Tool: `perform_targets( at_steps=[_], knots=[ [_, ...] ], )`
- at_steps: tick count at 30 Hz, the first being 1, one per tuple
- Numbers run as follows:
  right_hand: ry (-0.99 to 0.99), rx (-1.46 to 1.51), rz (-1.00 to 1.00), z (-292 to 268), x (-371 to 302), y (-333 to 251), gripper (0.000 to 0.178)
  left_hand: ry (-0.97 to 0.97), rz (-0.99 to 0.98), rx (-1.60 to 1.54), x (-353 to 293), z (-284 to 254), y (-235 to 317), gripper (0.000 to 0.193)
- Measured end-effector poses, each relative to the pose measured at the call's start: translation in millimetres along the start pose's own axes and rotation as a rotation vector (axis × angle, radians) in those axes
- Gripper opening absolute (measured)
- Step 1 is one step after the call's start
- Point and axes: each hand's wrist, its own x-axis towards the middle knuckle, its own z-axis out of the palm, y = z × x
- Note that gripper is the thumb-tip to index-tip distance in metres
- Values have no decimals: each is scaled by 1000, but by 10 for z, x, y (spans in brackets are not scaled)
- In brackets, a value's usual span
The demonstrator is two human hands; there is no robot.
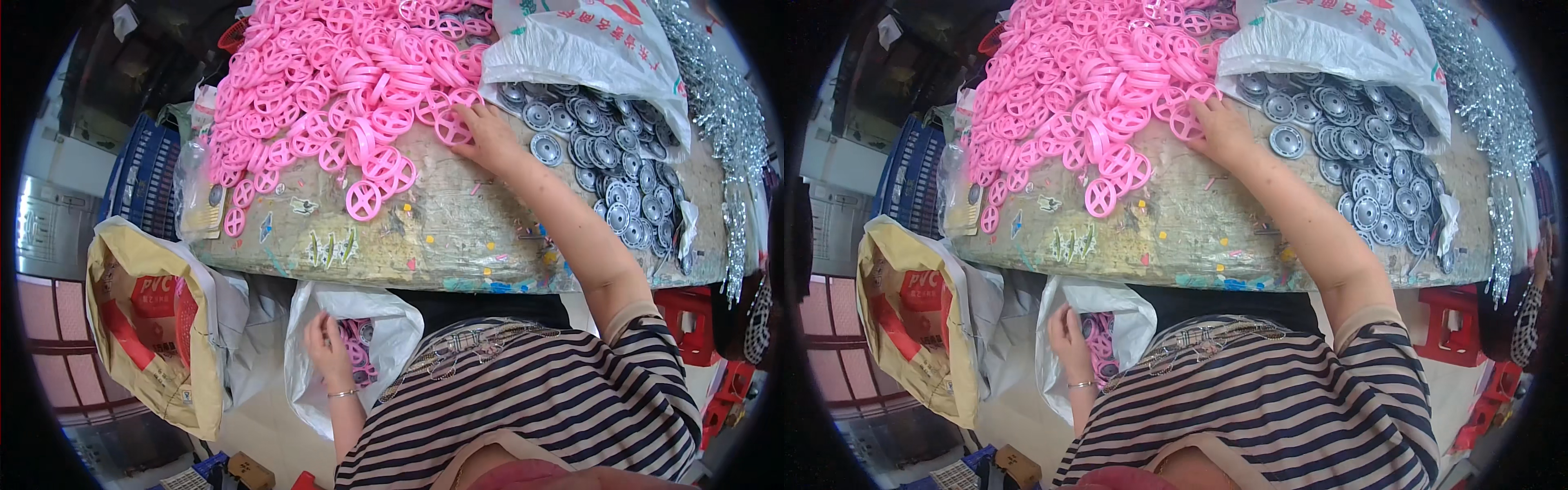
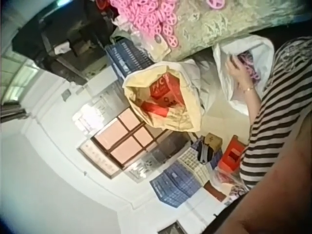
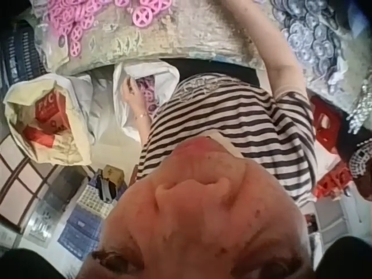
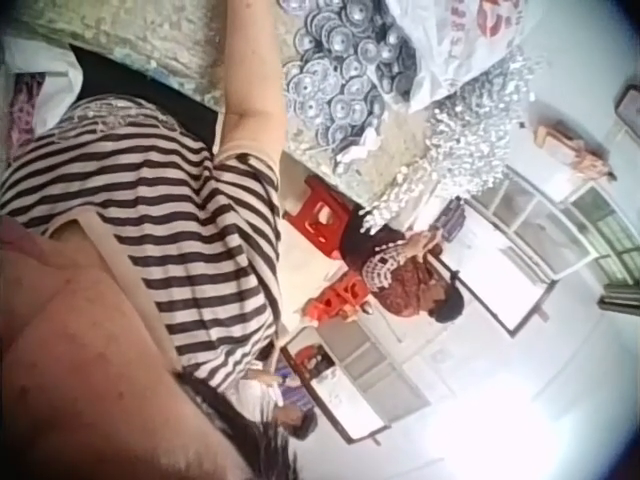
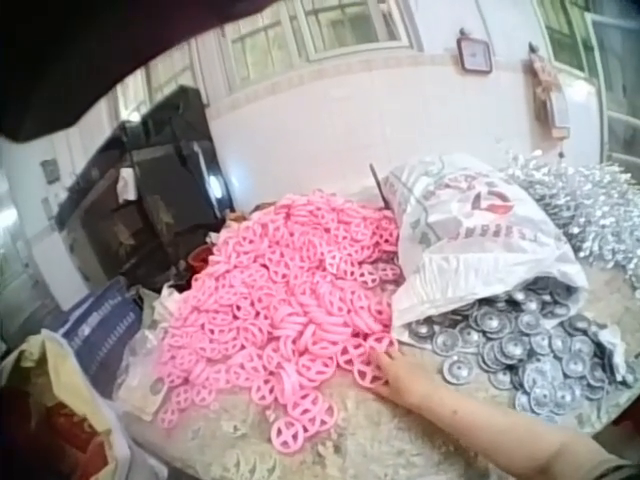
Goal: The recorder is manually fitting pink plastic circular components into silver metal bases on a workbench.
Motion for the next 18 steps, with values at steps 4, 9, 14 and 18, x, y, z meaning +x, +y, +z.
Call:
perform_targets(
  at_steps=[4,9,14,18],
  knots=[
    [187,-44,13,-104,-119,-105,69,-182,264,-239,175,394,355,21],
    [9,408,-123,-354,-778,-852,71,-494,-3,-1012,143,1027,1293,33],
    [47,508,-61,-218,-1220,-634,60,-790,-211,-1083,130,1334,1360,36],
    [304,38,35,-276,-1032,391,53,-834,-290,-1112,183,1257,1355,27]
  ],
)
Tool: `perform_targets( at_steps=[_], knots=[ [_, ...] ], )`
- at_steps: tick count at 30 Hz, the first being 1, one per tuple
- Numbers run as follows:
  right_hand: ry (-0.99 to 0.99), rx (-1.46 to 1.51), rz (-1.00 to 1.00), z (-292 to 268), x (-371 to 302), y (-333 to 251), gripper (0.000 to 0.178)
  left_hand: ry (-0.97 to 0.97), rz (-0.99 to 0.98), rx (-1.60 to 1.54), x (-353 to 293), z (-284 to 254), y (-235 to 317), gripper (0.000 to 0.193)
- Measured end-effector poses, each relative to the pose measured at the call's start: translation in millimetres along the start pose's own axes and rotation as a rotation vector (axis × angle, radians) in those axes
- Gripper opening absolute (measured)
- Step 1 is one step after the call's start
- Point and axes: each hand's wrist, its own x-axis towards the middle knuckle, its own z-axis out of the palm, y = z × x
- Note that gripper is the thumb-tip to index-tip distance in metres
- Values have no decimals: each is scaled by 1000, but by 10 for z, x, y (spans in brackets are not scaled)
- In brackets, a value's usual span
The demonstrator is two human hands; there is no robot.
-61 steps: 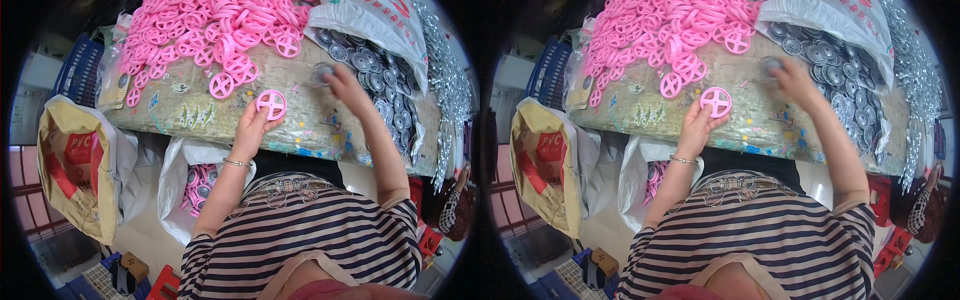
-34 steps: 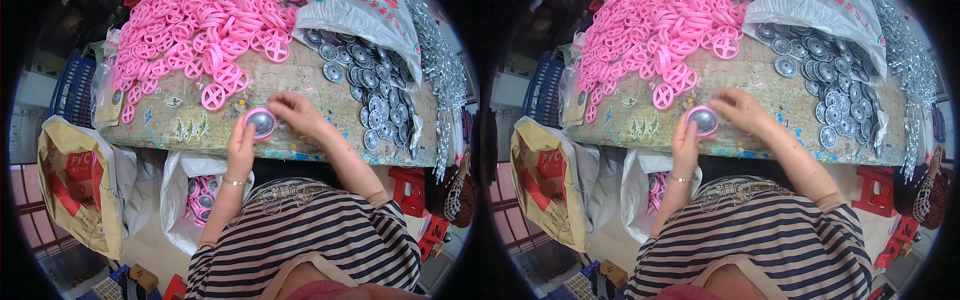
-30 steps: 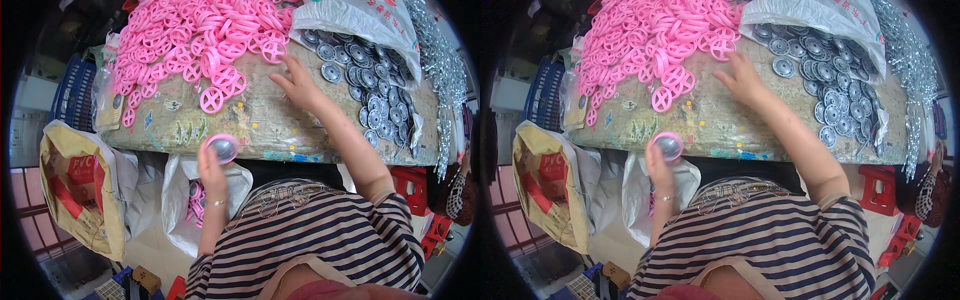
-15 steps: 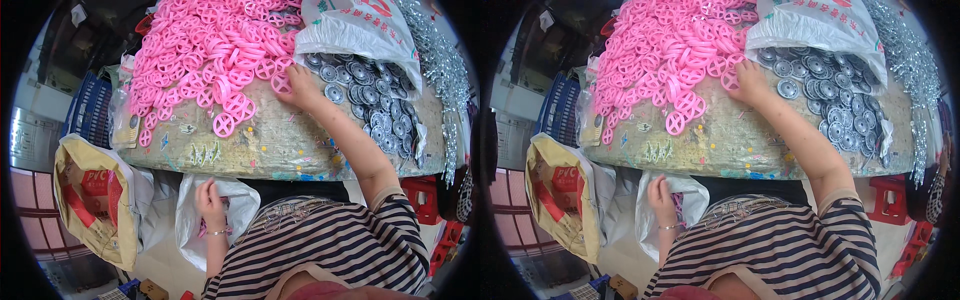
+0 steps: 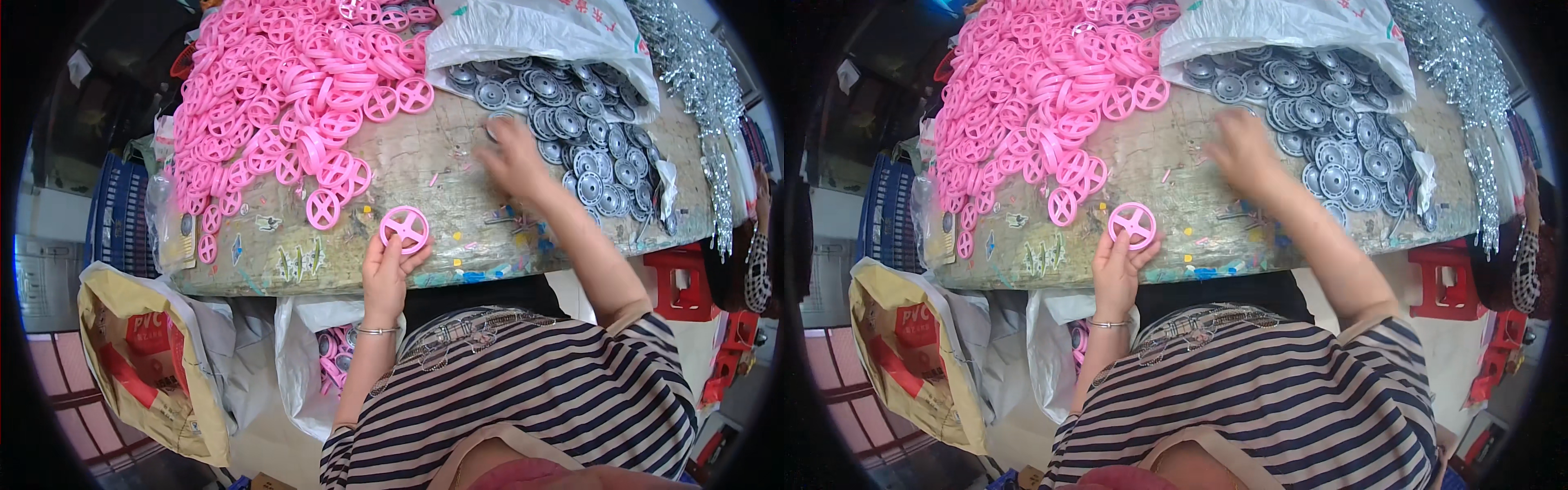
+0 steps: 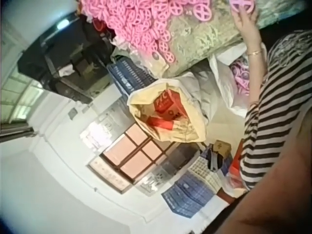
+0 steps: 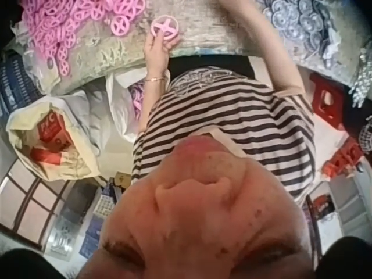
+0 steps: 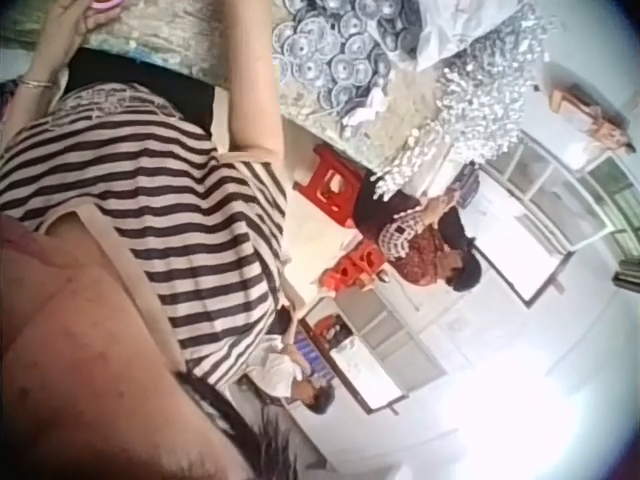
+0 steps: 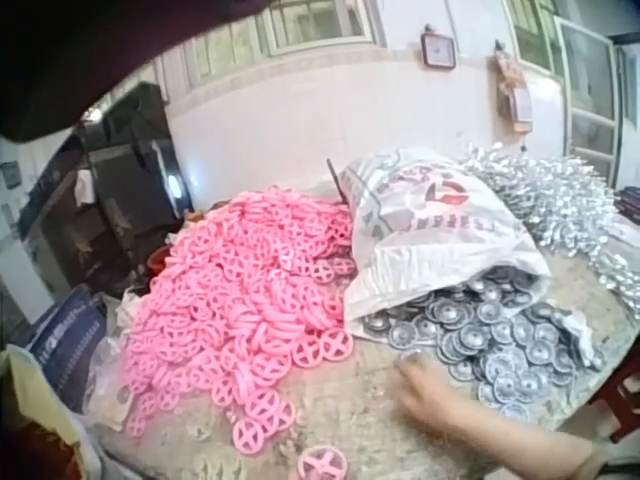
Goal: The recorder is manually fitting pink plastic circular components into silver metal bases on a workbench.
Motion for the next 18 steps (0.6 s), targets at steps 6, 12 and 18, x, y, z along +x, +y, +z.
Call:
perform_targets(
  at_steps=[6,12,18],
  knots=[
    [-235,-161,272,-106,294,466,55,-4,-54,-82,68,-6,-9,28],
    [-380,583,309,-41,279,-239,36,-35,-37,-107,60,-73,-24,29],
    [-202,365,110,212,124,-307,23,-57,-54,-100,68,-60,-30,31]
  ],
)
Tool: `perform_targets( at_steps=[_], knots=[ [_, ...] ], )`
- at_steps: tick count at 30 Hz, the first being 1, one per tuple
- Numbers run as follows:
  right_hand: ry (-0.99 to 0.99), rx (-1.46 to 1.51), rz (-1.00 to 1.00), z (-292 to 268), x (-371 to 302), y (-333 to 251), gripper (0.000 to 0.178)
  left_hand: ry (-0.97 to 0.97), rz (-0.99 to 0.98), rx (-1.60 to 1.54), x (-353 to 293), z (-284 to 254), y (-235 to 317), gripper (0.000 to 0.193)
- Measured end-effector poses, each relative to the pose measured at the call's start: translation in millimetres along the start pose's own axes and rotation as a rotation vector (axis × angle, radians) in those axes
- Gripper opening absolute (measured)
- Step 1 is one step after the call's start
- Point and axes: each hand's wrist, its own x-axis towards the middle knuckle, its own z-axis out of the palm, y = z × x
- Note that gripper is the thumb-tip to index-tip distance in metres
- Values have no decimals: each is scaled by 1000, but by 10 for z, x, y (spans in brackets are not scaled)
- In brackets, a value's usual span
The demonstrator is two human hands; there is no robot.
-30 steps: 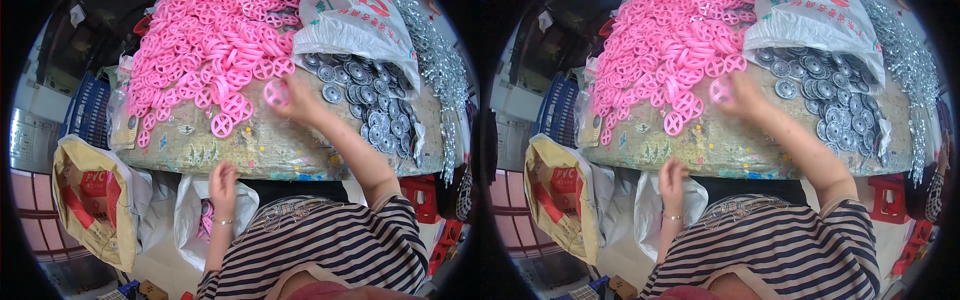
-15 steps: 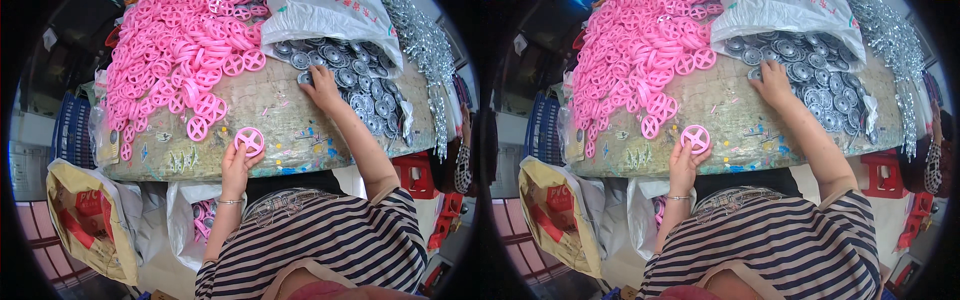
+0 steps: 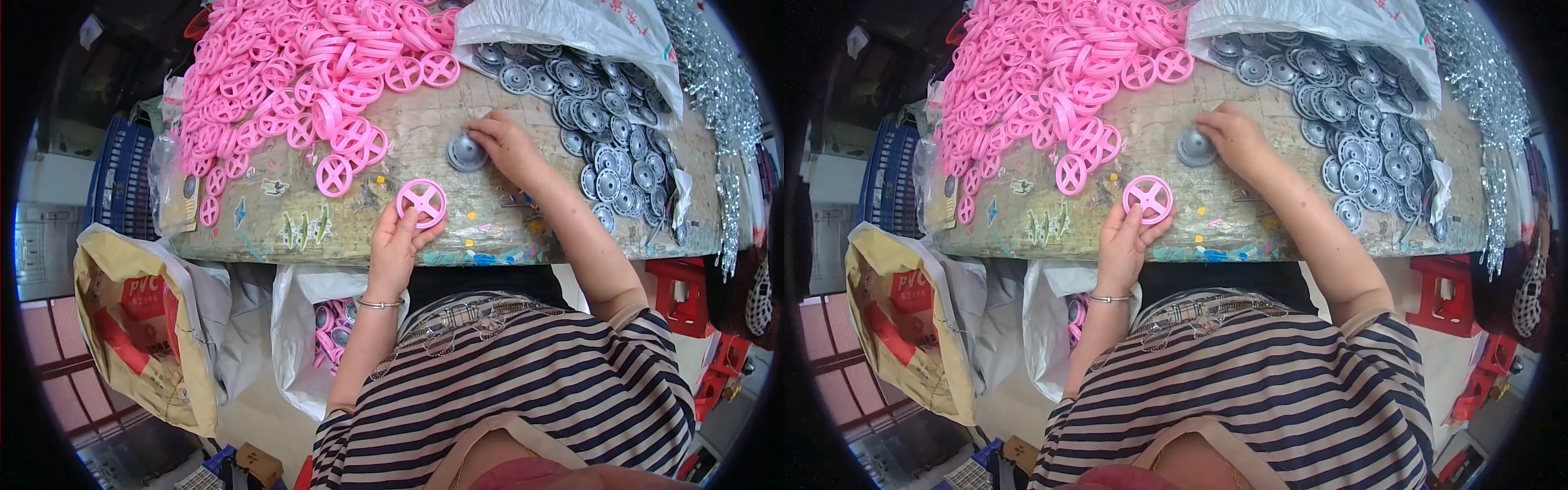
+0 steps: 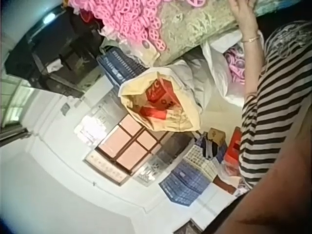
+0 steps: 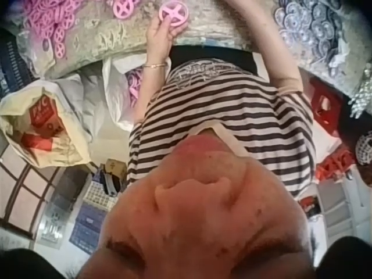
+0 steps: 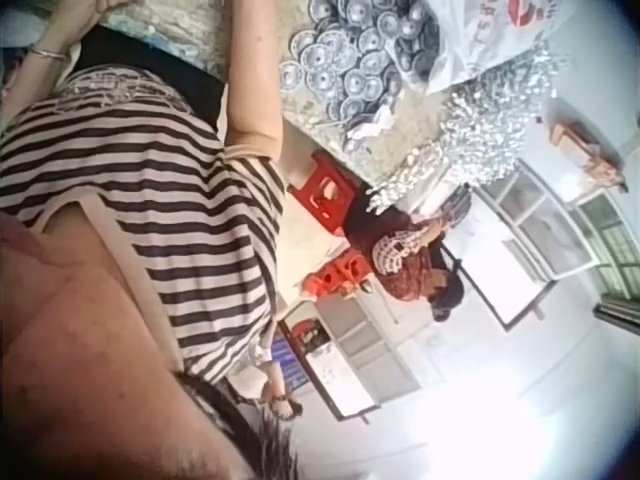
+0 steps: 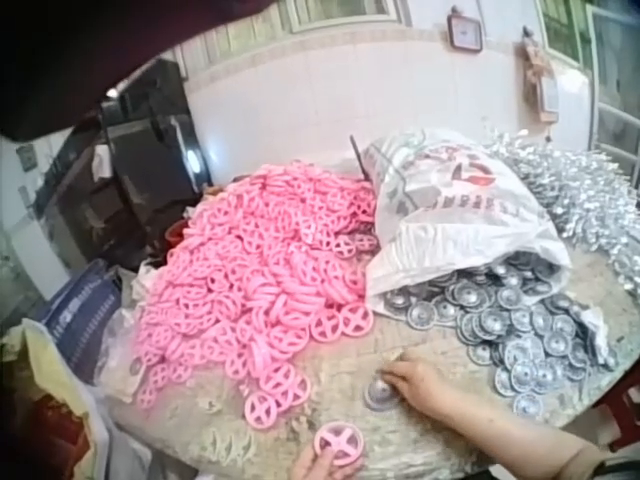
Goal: The recorder is manually fitting pink plastic circular components into silver metal bases on a workbench.
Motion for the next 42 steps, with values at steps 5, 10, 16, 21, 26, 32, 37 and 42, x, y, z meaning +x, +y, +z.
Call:
perform_targets(
  at_steps=[5,10,16,21,26,32,37,42],
  knots=[
    [-3,-46,6,-105,-1,3,37,1,13,8,-17,-9,16,32],
    [-13,-211,-26,-73,-162,-169,58,9,20,6,-11,-23,-1,31],
    [-186,-170,195,-139,-104,-204,62,14,18,-5,-14,-2,9,29],
    [24,-162,21,-138,-160,31,52,0,19,1,-19,-9,6,29],
    [-194,-128,260,-261,-81,-51,41,12,14,-13,-34,-12,9,30],
    [-153,390,373,-202,-178,-463,30,0,35,16,-31,-30,-16,32],
    [-235,188,-7,145,-369,-726,37,-39,62,20,-24,-9,-13,38],
    [-278,235,89,188,-358,-711,36,-69,66,20,-30,16,-15,36]
  ],
)
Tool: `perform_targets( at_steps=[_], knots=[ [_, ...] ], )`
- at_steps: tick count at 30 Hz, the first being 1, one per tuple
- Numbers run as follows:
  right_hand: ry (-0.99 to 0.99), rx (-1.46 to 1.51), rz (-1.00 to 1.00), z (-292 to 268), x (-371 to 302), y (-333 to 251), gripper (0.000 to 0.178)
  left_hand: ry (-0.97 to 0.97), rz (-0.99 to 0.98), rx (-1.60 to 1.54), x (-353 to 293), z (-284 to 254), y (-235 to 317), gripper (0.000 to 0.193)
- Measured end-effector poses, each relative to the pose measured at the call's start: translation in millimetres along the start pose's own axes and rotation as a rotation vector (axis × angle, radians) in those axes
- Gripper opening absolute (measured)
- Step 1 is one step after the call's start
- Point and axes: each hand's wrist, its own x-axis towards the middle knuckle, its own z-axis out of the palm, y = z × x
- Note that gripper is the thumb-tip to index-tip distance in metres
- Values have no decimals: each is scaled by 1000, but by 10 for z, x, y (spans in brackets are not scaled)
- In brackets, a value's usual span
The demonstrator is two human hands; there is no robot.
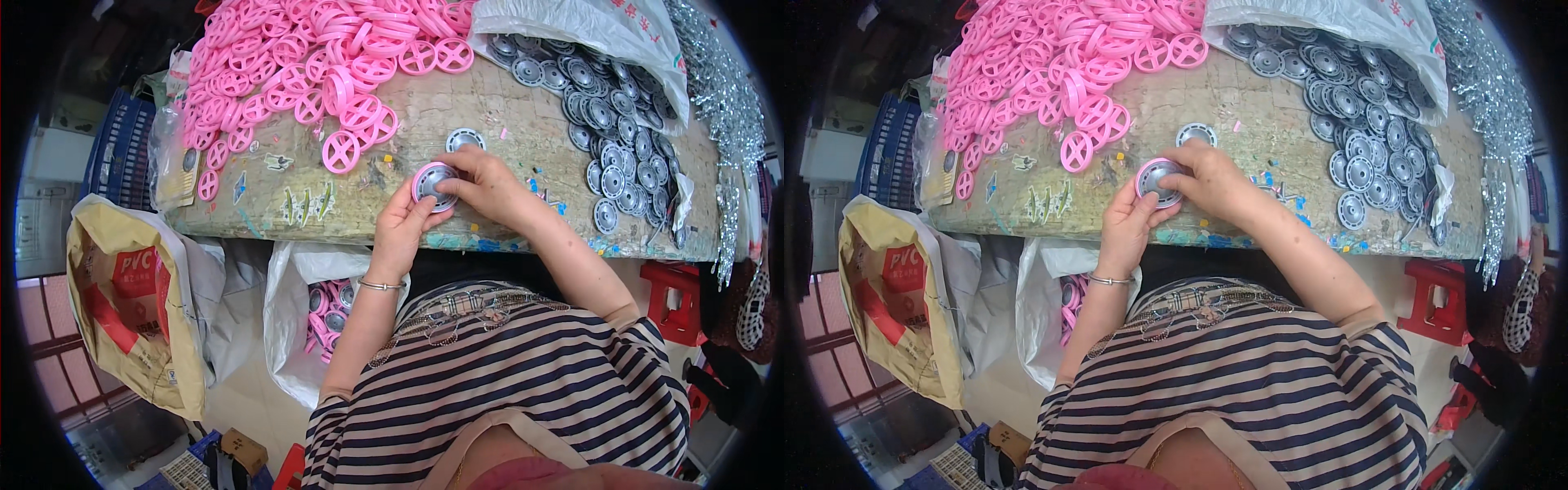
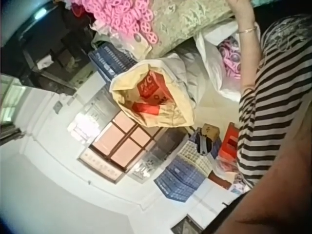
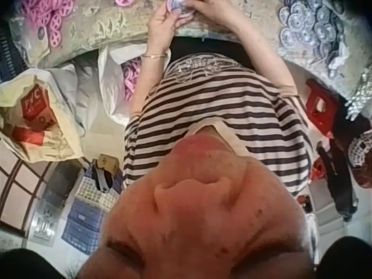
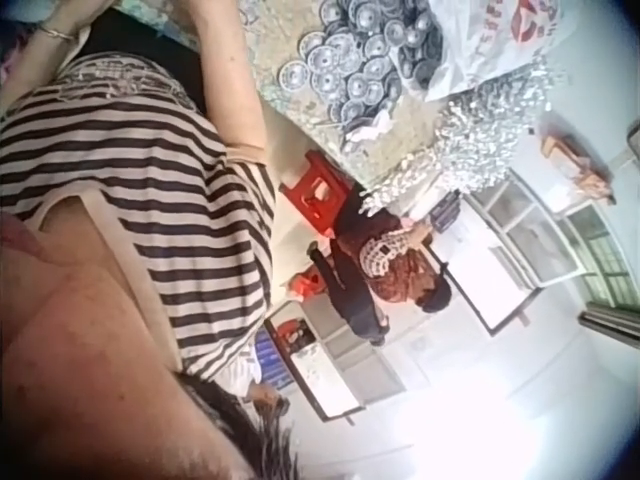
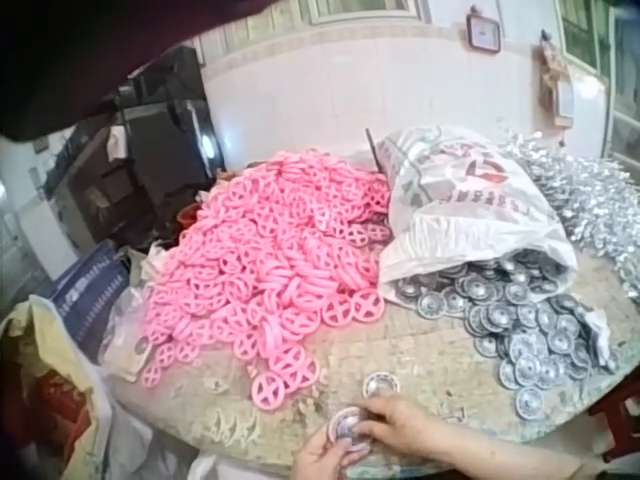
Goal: The recorder is manually fitting pink plastic circular components into silver metal bases on a workbench.
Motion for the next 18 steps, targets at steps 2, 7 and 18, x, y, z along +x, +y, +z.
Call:
perform_targets(
  at_steps=[2,7,18],
  knots=[
    [-64,119,94,23,-2,9,28,-24,13,49,-17,-20,-3,35],
    [-40,43,91,105,-51,-77,23,2,65,64,-58,-48,-17,32],
    [147,-107,-358,434,842,-32,37,857,383,768,-1288,-1011,360,24]
  ],
)
